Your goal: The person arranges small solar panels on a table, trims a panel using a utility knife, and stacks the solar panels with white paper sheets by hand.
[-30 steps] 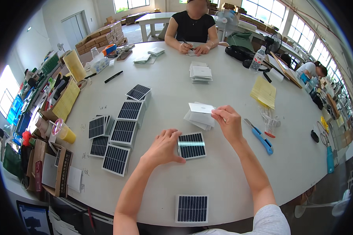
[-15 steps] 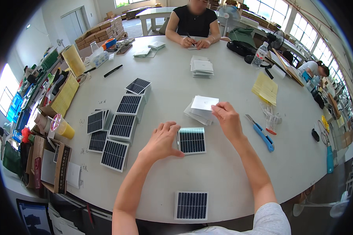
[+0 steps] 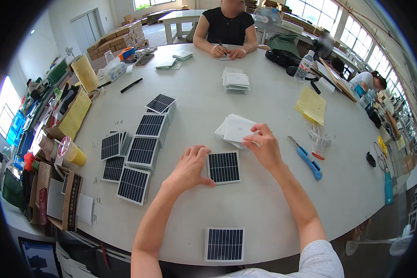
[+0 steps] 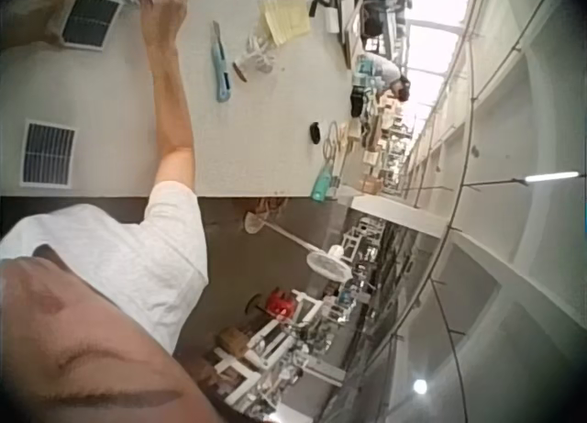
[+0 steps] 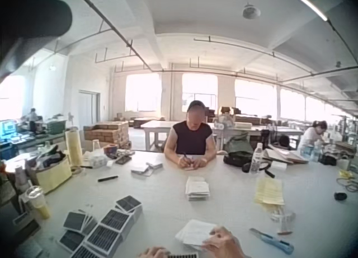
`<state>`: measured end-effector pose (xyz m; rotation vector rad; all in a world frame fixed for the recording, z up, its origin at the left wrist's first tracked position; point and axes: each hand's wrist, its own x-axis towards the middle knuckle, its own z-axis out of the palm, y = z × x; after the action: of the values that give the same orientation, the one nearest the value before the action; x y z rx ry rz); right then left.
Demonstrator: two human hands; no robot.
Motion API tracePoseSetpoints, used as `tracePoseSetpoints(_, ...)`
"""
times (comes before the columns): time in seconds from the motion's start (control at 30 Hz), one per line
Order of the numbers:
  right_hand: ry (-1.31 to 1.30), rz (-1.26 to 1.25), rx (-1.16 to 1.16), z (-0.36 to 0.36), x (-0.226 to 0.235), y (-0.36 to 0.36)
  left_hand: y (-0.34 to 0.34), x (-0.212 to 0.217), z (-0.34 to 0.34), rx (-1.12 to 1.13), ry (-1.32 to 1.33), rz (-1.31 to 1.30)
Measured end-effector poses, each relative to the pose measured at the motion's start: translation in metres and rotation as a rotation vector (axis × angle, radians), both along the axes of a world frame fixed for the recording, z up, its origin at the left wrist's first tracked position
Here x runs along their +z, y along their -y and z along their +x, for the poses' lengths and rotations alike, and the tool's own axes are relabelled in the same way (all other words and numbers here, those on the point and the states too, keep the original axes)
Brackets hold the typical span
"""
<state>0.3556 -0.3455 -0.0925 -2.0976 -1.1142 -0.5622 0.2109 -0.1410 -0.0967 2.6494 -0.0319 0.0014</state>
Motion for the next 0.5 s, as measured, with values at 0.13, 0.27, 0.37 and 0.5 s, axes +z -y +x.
tracePoseSetpoints(0.13, -0.573, -0.189, 0.163, -0.025, 0.003, -0.009, 0.002, 0.010, -0.004, 0.006, 0.044, -0.058)
tracePoseSetpoints(0.27, -0.453, 0.173, 0.081, -0.020, 0.031, -0.009, 0.001, 0.001, -0.008, 0.080, 0.056, 0.042)
tracePoseSetpoints(0.37, 0.175, 0.205, 0.029, 0.010, 0.009, -0.005, 0.002, 0.000, 0.000, 0.005, -0.008, 0.005)
tracePoseSetpoints(0.5, -0.060, -0.026, 0.082, -0.005, -0.001, -0.003, 0.002, 0.005, -0.001, 0.013, 0.019, -0.044)
